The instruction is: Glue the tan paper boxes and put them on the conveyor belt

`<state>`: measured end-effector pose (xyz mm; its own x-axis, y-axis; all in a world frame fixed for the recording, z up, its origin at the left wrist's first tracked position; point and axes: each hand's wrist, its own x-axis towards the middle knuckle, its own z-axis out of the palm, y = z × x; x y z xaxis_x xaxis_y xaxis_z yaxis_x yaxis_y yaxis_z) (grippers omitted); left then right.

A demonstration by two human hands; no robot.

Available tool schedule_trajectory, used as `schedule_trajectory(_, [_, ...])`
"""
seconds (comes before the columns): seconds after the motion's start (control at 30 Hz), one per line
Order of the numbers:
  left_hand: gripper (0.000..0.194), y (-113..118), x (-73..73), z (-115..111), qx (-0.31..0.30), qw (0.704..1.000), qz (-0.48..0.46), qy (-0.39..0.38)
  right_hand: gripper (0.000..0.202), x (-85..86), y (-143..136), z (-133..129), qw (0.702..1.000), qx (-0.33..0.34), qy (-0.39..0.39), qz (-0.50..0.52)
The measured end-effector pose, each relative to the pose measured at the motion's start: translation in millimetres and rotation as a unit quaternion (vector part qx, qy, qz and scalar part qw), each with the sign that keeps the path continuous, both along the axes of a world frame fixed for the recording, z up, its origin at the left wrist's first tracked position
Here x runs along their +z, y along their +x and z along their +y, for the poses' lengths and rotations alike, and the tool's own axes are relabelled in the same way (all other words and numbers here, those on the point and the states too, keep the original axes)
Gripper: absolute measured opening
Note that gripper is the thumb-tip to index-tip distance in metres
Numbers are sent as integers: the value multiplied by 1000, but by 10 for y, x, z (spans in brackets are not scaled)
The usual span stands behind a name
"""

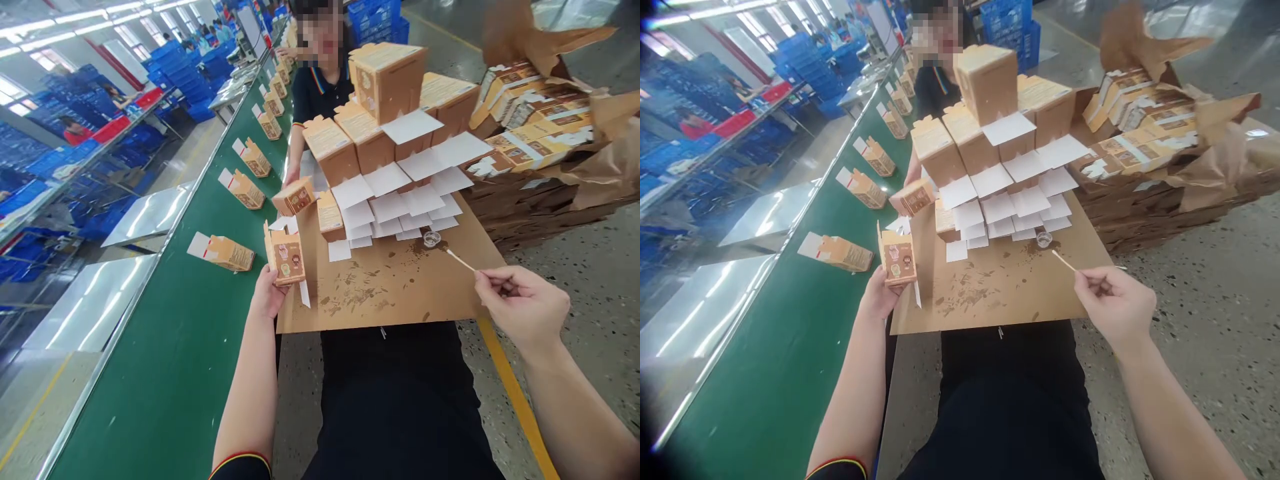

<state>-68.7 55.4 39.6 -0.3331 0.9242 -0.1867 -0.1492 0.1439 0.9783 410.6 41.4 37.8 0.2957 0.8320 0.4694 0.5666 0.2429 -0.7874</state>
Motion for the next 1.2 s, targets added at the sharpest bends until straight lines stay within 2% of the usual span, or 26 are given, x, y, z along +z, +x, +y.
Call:
schedule_trajectory(0.1, [95, 199, -74, -435, -32, 997, -63, 16, 15, 44, 17, 254, 998, 0, -27, -50])
schedule_trajectory(0.17, [102, 342, -118, -589, -40, 995, -91, 12, 12, 85, 21, 396, 995, -4, -65, -78])
schedule_trajectory(0.23, [107, 454, -158, -642, -40, 994, -105, 0, 9, 136, 23, 502, 989, 0, -102, -111])
schedule_trajectory(0.37, [105, 572, -188, -579, -47, 993, -111, 0, 10, 249, 10, 623, 976, 20, -145, -161])
schedule_trajectory(0.5, [82, 607, -157, -519, -46, 992, -121, -8, 14, 343, -29, 681, 963, 47, -188, -186])
schedule_trajectory(0.57, [77, 617, -148, -519, -41, 992, -116, -1, 13, 367, -43, 702, 959, 60, -195, -196])
schedule_trajectory(0.67, [81, 638, -153, -525, -41, 994, -101, 16, 12, 356, -41, 733, 955, 78, -185, -218])
schedule_trajectory(0.9, [95, 675, -232, -455, -26, 998, -46, 18, 16, 215, -79, 906, 940, 113, -182, -266])
schedule_trajectory(1.0, [92, 646, -272, -431, -27, 999, -37, 0, 18, 238, -101, 963, 933, 133, -190, -276])
schedule_trajectory(1.13, [82, 581, -263, -449, -47, 997, -50, -30, 11, 363, -59, 871, 926, 105, -225, -283])
schedule_trajectory(1.2, [80, 561, -241, -461, -57, 996, -57, -32, 8, 385, -62, 722, 942, 72, -191, -266])
